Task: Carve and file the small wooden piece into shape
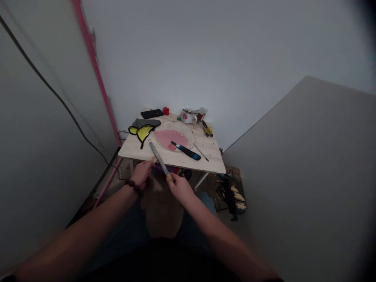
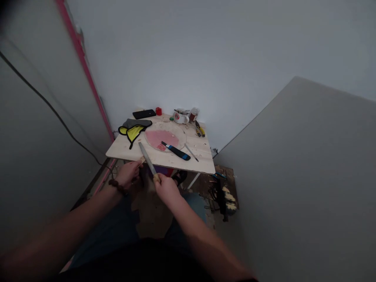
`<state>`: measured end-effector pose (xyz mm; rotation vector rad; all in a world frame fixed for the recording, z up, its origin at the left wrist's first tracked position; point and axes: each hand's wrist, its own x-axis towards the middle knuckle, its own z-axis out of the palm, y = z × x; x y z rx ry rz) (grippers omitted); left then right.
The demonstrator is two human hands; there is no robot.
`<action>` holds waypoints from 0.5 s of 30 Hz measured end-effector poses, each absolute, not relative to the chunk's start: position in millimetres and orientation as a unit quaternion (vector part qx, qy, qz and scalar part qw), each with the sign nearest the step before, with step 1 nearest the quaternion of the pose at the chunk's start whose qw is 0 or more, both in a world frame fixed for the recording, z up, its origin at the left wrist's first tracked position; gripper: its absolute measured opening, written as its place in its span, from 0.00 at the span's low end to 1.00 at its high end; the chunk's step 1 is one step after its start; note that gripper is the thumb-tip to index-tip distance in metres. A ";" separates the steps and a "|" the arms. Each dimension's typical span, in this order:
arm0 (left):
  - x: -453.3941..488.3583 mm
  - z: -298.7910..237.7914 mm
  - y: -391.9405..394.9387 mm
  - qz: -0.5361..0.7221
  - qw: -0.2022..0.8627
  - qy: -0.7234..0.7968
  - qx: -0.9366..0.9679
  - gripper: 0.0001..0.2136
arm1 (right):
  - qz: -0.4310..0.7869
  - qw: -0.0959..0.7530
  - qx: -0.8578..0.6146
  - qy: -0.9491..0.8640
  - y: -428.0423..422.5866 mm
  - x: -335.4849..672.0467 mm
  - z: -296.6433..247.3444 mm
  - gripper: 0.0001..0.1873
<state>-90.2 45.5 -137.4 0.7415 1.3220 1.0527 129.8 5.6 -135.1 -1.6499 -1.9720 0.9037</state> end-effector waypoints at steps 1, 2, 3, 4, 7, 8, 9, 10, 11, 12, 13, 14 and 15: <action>-89.9 -137.9 46.1 0.463 0.601 0.572 0.312 0.18 | 0.334 0.215 -0.587 -0.705 -6.4 137.2 -139.4 0.16; -90.0 -138.4 46.5 0.469 0.599 0.572 0.305 0.18 | 0.349 0.229 -0.581 -0.699 -20.0 146.0 -144.5 0.17; -90.2 -138.7 46.7 0.472 0.601 0.571 0.299 0.18 | 0.369 0.246 -0.574 -0.688 -34.0 155.2 -149.5 0.18; -90.6 -138.5 46.6 0.473 0.605 0.569 0.294 0.19 | 0.392 0.266 -0.569 -0.673 -46.8 163.8 -153.8 0.19; -90.2 -132.3 42.7 0.471 0.618 0.559 0.289 0.20 | 0.454 0.315 -0.572 -0.606 -71.5 180.8 -157.5 0.26; -89.1 -127.5 40.1 0.471 0.622 0.554 0.291 0.21 | 0.470 0.326 -0.576 -0.584 -74.7 183.0 -155.2 0.28; -87.3 -120.9 36.7 0.475 0.627 0.543 0.295 0.21 | 0.481 0.338 -0.579 -0.565 -76.1 184.2 -151.5 0.30; -84.9 -112.5 32.8 0.483 0.632 0.527 0.300 0.21 | 0.489 0.348 -0.579 -0.552 -76.4 184.7 -146.7 0.31; -82.0 -102.5 28.4 0.494 0.634 0.509 0.307 0.21 | 0.493 0.358 -0.577 -0.544 -76.0 185.0 -141.3 0.31; -78.7 -91.1 23.7 0.512 0.636 0.483 0.317 0.20 | 0.491 0.368 -0.573 -0.542 -75.6 185.5 -135.9 0.30; -75.3 -78.7 18.8 0.528 0.631 0.463 0.329 0.18 | 0.484 0.378 -0.569 -0.547 -75.5 186.5 -130.7 0.29; -71.8 -65.9 14.1 0.539 0.620 0.454 0.346 0.16 | 0.471 0.386 -0.563 -0.558 -76.0 188.1 -125.9 0.28; -68.5 -53.3 9.6 0.546 0.605 0.450 0.365 0.15 | 0.452 0.393 -0.557 -0.575 -77.0 190.2 -121.7 0.26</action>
